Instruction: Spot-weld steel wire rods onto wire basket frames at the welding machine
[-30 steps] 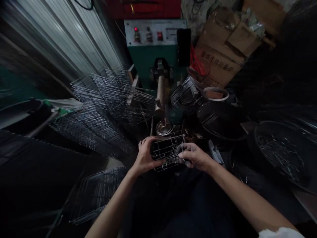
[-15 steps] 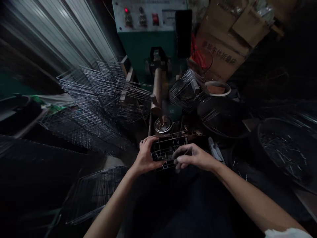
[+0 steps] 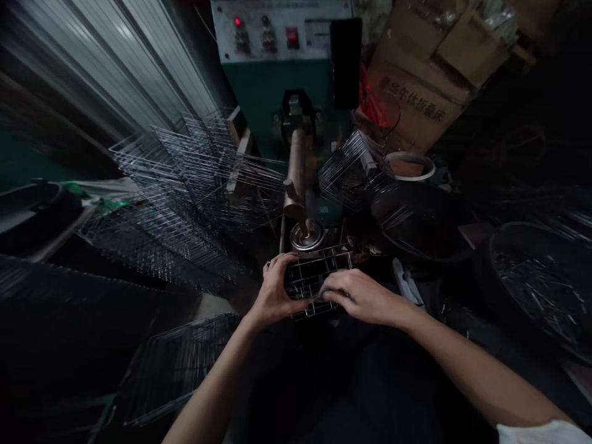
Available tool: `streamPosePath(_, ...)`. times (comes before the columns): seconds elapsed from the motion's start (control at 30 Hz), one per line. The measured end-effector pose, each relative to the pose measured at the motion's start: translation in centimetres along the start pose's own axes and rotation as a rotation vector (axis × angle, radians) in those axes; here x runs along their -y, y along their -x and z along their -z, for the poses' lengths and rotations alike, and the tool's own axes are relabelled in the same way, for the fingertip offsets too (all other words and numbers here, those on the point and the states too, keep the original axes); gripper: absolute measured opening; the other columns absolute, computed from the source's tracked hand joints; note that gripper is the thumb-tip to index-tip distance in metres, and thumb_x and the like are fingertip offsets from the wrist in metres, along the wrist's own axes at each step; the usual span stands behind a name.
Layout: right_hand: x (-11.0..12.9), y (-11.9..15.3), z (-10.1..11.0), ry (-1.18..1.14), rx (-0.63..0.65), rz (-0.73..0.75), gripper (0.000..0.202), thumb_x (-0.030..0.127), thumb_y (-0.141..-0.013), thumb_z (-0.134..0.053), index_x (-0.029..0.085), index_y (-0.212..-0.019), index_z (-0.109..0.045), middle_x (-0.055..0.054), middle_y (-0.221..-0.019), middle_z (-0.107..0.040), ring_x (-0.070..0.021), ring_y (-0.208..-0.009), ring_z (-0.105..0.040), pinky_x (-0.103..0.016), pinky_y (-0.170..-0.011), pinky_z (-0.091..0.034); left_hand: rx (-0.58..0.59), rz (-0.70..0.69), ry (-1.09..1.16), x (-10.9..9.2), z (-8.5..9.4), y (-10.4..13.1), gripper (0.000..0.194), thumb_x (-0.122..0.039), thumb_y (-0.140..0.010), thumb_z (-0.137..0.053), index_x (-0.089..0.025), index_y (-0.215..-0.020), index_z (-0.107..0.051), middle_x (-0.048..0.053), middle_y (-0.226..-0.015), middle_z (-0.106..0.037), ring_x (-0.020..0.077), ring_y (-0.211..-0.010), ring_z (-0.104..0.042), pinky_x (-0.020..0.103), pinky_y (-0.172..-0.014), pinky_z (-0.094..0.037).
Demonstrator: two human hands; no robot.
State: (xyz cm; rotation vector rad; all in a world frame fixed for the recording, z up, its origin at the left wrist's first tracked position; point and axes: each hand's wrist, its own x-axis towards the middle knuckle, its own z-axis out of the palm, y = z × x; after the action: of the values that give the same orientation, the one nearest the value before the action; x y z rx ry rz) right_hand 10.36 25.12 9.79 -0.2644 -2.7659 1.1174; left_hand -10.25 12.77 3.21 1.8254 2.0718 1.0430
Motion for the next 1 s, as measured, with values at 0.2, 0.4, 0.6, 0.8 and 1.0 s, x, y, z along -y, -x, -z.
streamPosePath(0.2, -2.1, -1.3, -4.7, 0.548, -0.081, 0.084, 0.02, 0.011, -0.097, -0.052, 0.013, -0.109, -0.068, -0.011, -0.096, -0.069, -0.0264, -0.095, -0.06, -0.043, -0.087, -0.05, -0.056, 0.0, 0.035, -0.1, 0.1, -0.2, 0.084, -0.041, -0.058, -0.085, -0.025, -0.126, -0.041, 0.012, -0.132, -0.054, 0.0358, -0.127, -0.048, 0.055, -0.107, -0.034)
streamPosePath(0.4, -2.8, -0.8, -6.3, 0.706, -0.247, 0.246, 0.032, 0.007, -0.096, -0.047, 0.007, -0.123, -0.065, -0.014, -0.104, -0.071, -0.0275, -0.096, -0.059, -0.043, -0.085, -0.053, -0.079, 0.003, 0.062, 0.1, 0.7, -0.3, 0.084, -0.037, -0.056, -0.086, -0.025, -0.126, -0.041, 0.012, -0.133, -0.053, 0.0348, -0.128, -0.048, 0.055, -0.11, -0.034)
streamPosePath(0.6, -3.7, -1.2, -5.6, 0.656, -0.308, 0.308, 0.033, 0.008, -0.097, -0.048, 0.009, -0.125, -0.064, -0.013, -0.109, -0.072, -0.0261, -0.098, -0.059, -0.04, -0.084, -0.055, -0.114, 0.002, 0.071, 0.6, 0.8, -1.0, 0.082, -0.032, -0.056, -0.086, -0.025, -0.124, -0.041, 0.012, -0.133, -0.053, 0.0358, -0.128, -0.048, 0.057, -0.11, -0.033)
streamPosePath(0.8, -4.6, -2.9, -4.6, 0.635, -0.274, 0.3, 0.042, 0.0, -0.09, -0.048, 0.01, -0.128, -0.064, -0.014, -0.111, -0.072, -0.026, -0.1, -0.062, -0.041, -0.085, -0.058, -0.134, -0.011, 0.072, 1.6, 1.1, -2.6, 0.088, -0.033, -0.053, -0.088, -0.025, -0.127, -0.04, 0.012, -0.133, -0.054, 0.0364, -0.127, -0.048, 0.058, -0.109, -0.033)
streamPosePath(1.0, -4.9, -3.8, -3.8, 0.659, -0.248, 0.265, 0.043, 0.003, -0.091, -0.048, 0.014, -0.129, -0.064, -0.012, -0.115, -0.072, -0.0252, -0.108, -0.063, -0.041, -0.091, -0.057, -0.118, 0.006, 0.076, 2.6, 1.5, -3.6, 0.091, -0.034, -0.054, -0.088, -0.027, -0.13, -0.038, 0.011, -0.135, -0.051, 0.0359, -0.128, -0.048, 0.058, -0.11, -0.034)
